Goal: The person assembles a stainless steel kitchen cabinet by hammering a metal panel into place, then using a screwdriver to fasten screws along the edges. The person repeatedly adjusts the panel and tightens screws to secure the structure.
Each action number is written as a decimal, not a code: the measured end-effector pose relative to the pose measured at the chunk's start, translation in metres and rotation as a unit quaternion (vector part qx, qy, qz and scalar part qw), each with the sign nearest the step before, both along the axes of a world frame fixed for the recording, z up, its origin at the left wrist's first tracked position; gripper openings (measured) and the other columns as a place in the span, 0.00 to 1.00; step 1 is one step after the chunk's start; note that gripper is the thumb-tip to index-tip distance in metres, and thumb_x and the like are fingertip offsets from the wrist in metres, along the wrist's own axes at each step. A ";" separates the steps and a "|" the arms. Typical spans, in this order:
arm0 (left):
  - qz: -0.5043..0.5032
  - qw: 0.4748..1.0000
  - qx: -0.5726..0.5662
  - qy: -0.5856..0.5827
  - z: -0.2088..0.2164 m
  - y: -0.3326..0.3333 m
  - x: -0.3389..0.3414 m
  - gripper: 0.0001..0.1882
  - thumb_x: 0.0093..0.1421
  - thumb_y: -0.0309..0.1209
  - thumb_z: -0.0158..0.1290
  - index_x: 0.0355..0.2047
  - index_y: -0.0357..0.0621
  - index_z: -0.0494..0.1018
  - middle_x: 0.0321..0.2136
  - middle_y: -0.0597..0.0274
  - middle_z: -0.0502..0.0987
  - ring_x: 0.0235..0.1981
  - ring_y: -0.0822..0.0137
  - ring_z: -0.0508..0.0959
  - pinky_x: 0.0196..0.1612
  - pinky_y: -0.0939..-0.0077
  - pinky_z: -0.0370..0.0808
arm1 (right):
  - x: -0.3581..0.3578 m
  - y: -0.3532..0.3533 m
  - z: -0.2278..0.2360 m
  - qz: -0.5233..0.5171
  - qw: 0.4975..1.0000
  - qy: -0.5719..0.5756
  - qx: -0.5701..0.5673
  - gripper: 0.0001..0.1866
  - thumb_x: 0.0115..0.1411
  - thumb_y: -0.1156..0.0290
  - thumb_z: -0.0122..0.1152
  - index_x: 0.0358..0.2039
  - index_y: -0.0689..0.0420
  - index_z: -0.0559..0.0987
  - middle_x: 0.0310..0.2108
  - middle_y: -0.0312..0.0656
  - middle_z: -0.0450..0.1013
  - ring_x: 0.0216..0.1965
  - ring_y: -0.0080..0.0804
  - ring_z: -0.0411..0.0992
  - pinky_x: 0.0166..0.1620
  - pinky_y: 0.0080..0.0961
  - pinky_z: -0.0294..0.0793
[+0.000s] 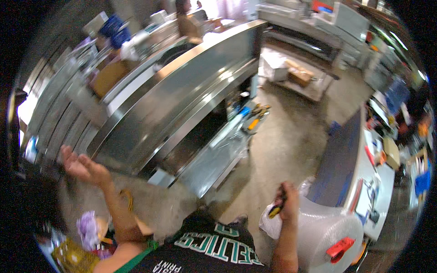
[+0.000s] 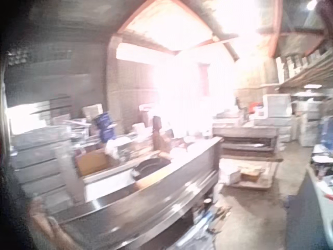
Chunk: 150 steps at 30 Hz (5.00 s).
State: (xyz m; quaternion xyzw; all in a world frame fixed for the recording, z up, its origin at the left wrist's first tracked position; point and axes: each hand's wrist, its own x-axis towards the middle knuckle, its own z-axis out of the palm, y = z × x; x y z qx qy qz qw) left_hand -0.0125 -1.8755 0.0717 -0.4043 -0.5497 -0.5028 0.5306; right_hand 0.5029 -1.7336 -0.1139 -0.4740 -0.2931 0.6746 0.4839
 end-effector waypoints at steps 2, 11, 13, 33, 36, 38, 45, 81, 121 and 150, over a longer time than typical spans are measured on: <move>0.013 0.994 0.026 -0.102 -0.038 -0.011 -0.017 0.31 0.73 0.51 0.45 0.61 0.35 0.62 0.62 0.46 0.67 0.61 0.54 0.68 0.66 0.57 0.62 | 0.022 0.023 0.002 -0.027 0.999 0.001 0.019 0.12 0.71 0.58 0.56 0.37 0.54 0.76 0.24 0.32 0.70 0.16 0.18 0.64 0.18 0.17 0.66; -0.099 0.927 -0.012 -0.363 -0.153 -0.011 -0.042 0.25 0.65 0.44 0.59 0.49 0.33 0.70 0.45 0.52 0.76 0.45 0.62 0.75 0.51 0.66 0.70 | 0.008 0.056 0.004 0.011 0.997 0.056 0.058 0.10 0.73 0.59 0.52 0.40 0.52 0.74 0.23 0.32 0.69 0.13 0.17 0.61 0.16 0.18 0.64; -0.090 0.927 -0.010 -0.364 -0.145 -0.009 -0.041 0.20 0.66 0.42 0.59 0.42 0.34 0.74 0.37 0.55 0.78 0.37 0.64 0.75 0.43 0.67 0.72 | -0.011 0.058 0.010 0.051 0.995 0.058 0.070 0.09 0.73 0.61 0.52 0.40 0.52 0.74 0.23 0.33 0.69 0.12 0.18 0.60 0.16 0.19 0.63; -0.015 0.869 -0.001 -0.494 -0.176 -0.019 -0.076 0.33 0.69 0.49 0.54 0.48 0.20 0.69 0.52 0.31 0.73 0.48 0.50 0.76 0.50 0.59 0.74 | -0.145 0.062 0.042 0.192 0.980 -0.049 0.024 0.11 0.70 0.63 0.57 0.38 0.58 0.76 0.21 0.33 0.69 0.14 0.20 0.63 0.18 0.19 0.65; -0.026 0.891 0.017 -0.452 -0.200 -0.022 -0.087 0.35 0.69 0.49 0.53 0.55 0.21 0.63 0.55 0.33 0.71 0.51 0.49 0.74 0.55 0.59 0.72 | -0.160 0.065 0.039 0.218 0.975 -0.047 0.010 0.11 0.70 0.63 0.57 0.38 0.58 0.77 0.22 0.34 0.69 0.15 0.20 0.64 0.18 0.19 0.65; -0.067 0.873 0.058 -0.480 -0.211 -0.025 -0.089 0.40 0.69 0.51 0.50 0.63 0.23 0.57 0.60 0.32 0.67 0.57 0.46 0.72 0.62 0.56 0.67 | -0.167 0.065 0.035 0.232 0.972 -0.040 -0.008 0.11 0.71 0.62 0.56 0.38 0.57 0.77 0.22 0.34 0.69 0.15 0.20 0.64 0.19 0.19 0.65; -0.039 0.895 -0.006 -0.445 -0.174 -0.026 -0.079 0.39 0.70 0.49 0.52 0.62 0.21 0.57 0.57 0.35 0.69 0.58 0.50 0.71 0.63 0.58 0.68 | -0.170 0.063 0.000 0.241 0.965 -0.036 -0.102 0.12 0.71 0.60 0.57 0.39 0.56 0.77 0.21 0.31 0.67 0.17 0.20 0.64 0.19 0.20 0.64; 0.178 0.811 -0.524 -0.190 0.066 0.489 0.142 0.26 0.61 0.56 0.58 0.36 0.42 0.75 0.24 0.55 0.77 0.25 0.52 0.78 0.30 0.58 0.70 | -0.018 0.531 -0.024 0.196 0.978 -0.055 -0.045 0.11 0.70 0.63 0.57 0.41 0.58 0.73 0.23 0.34 0.70 0.15 0.19 0.64 0.19 0.21 0.67; 0.214 0.778 -0.556 -0.198 0.066 0.670 0.169 0.54 0.53 0.80 0.44 0.48 0.34 0.76 0.30 0.58 0.75 0.32 0.64 0.76 0.37 0.71 0.72 | -0.157 0.803 -0.102 0.658 0.738 -0.071 0.130 0.22 0.74 0.56 0.45 0.36 0.62 0.77 0.28 0.47 0.74 0.32 0.36 0.71 0.39 0.34 0.71; 0.175 0.764 -0.550 -0.289 0.204 0.732 -0.058 0.27 0.67 0.52 0.54 0.41 0.35 0.77 0.30 0.64 0.77 0.30 0.72 0.74 0.35 0.77 0.70 | -0.115 0.838 -0.081 0.487 0.871 -0.061 -0.028 0.12 0.72 0.62 0.54 0.37 0.57 0.76 0.23 0.28 0.66 0.18 0.13 0.63 0.21 0.15 0.65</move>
